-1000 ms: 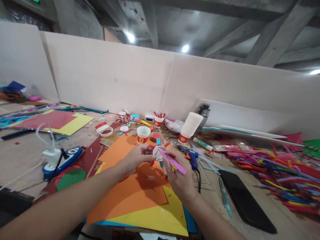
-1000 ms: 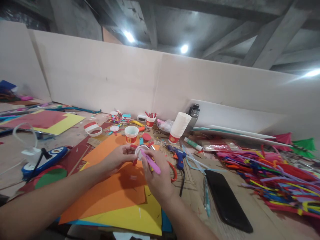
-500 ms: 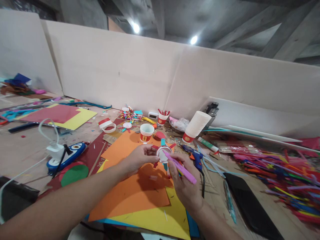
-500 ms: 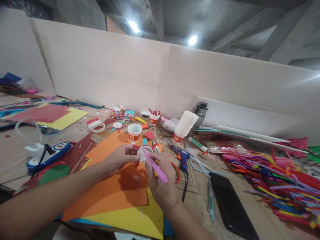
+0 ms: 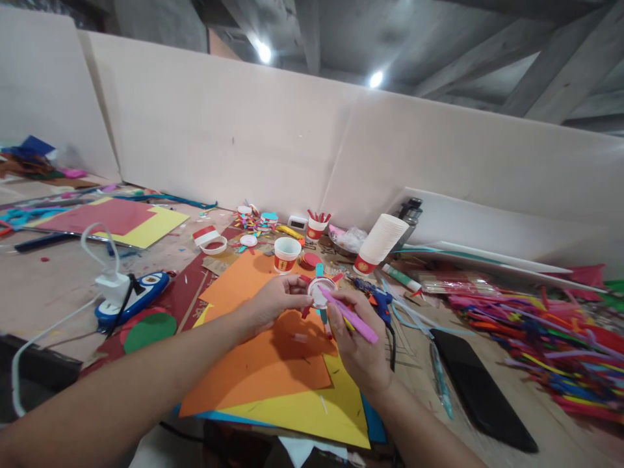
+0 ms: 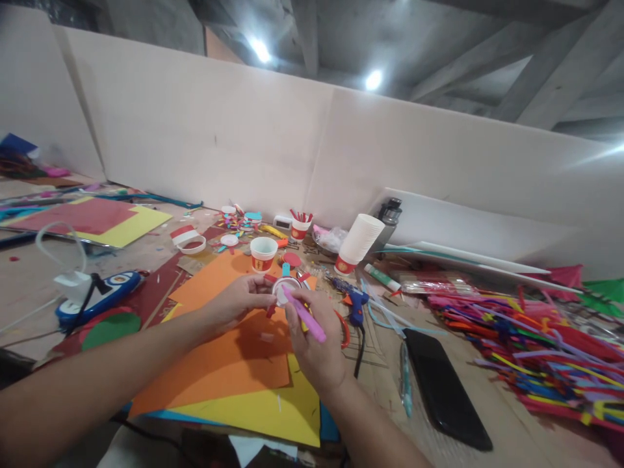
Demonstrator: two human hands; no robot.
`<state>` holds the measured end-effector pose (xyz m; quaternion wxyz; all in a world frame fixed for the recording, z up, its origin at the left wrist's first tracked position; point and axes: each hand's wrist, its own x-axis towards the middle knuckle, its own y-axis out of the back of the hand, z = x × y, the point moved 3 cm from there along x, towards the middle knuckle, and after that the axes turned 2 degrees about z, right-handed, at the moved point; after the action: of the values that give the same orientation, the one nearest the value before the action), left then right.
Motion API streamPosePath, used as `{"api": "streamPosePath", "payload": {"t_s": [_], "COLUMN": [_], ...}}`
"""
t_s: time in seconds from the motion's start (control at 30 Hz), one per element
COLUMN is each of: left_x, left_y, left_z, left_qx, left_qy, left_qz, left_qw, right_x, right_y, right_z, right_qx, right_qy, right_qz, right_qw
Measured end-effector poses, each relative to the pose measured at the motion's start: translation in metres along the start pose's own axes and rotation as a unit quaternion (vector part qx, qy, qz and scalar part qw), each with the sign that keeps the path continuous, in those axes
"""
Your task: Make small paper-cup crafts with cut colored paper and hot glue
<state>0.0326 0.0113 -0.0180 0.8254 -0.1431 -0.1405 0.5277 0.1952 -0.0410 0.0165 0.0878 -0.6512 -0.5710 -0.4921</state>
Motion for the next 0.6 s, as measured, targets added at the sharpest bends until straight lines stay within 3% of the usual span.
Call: {"api": "streamPosePath", "payload": {"t_s": [0.4,0.6], "left_x": [-0.005,-0.0044], "left_y": [-0.0021,-0.0014], "left_z": [0.0052,0.0019], "left_qx": [0.008,0.016], "left_qy": [0.023,0.012], "left_qz": [0.05,0.043], "left_qw": [0.998,0.999], "right_x": [0.0052,0.0068], "right_y": [0.005,0.0034], "right_z": [-0.0034,-0.001], "right_qx": [-0.002,0.002], "right_qy": [0.012,0.014], "right_qz": [0.017,0.015], "right_qw": [1.0,1.0]}}
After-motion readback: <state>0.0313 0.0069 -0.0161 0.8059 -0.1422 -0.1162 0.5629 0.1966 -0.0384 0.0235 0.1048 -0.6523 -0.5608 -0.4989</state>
